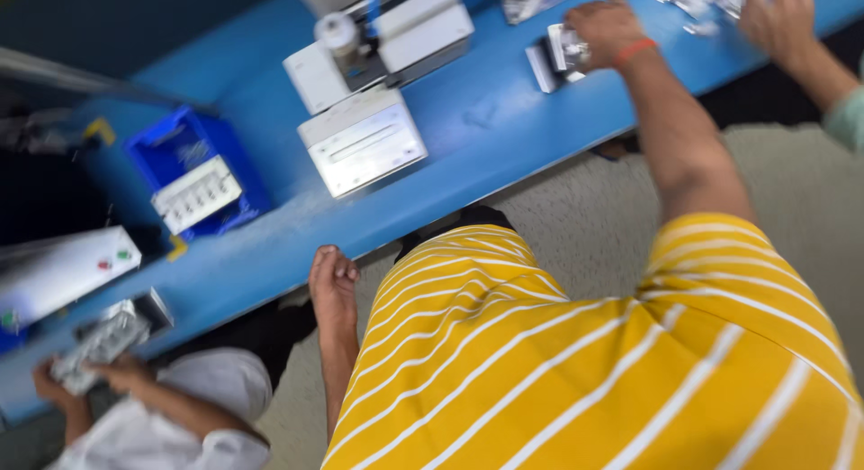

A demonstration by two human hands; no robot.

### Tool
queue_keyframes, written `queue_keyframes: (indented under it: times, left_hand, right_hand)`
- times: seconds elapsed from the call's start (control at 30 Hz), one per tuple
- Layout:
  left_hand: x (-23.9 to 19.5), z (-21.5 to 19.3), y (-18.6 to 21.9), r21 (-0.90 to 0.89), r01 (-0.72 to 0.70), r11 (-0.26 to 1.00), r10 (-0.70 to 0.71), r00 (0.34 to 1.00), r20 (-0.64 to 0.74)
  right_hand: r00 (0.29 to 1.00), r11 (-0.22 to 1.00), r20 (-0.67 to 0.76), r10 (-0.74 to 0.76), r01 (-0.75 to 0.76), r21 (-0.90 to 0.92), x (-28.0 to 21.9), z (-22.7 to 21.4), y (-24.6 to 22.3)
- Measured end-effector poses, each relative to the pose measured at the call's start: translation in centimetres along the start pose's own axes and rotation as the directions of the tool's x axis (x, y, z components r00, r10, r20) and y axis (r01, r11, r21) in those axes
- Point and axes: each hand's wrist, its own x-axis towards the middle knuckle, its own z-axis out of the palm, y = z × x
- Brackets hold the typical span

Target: The person places small metal pins into slots on a white electrical component mounted on a blue workbench. They repeatedly pick pins from a blue bin and insert them into the component, then move the component aside and retrieve another one. Coworkers are visible at adjacent stations performing similar tasks.

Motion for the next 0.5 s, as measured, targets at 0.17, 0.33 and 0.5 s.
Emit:
queue_keyframes:
  times: [0.17, 0.33, 0.5]
  left_hand:
    - [-1.1, -0.8, -2.7, -0.042, -0.064, 0.997, 0.057, 0.985, -0.166]
    - [-0.3, 1.5, -3.3, -0.045, -0.039, 0.998, 0.034, 0.992, -0.124]
    - [-0.2, 3.3, -2.7, 0.043, 0.020, 0.999, -0.017, 0.997, -0.071]
  right_hand:
    - [0.959, 0.962, -0.165, -0.229, 0.249, 0.115, -1.6, -6.9, -7.4]
    - [0.904, 0.866, -0.135, -0.405, 0.426, 0.262, -1.2, -12.3, -21.5]
    - [0.860, 0.807, -0.268, -0.435, 0.504, 0.309, 2.0, -15.4, -32.1]
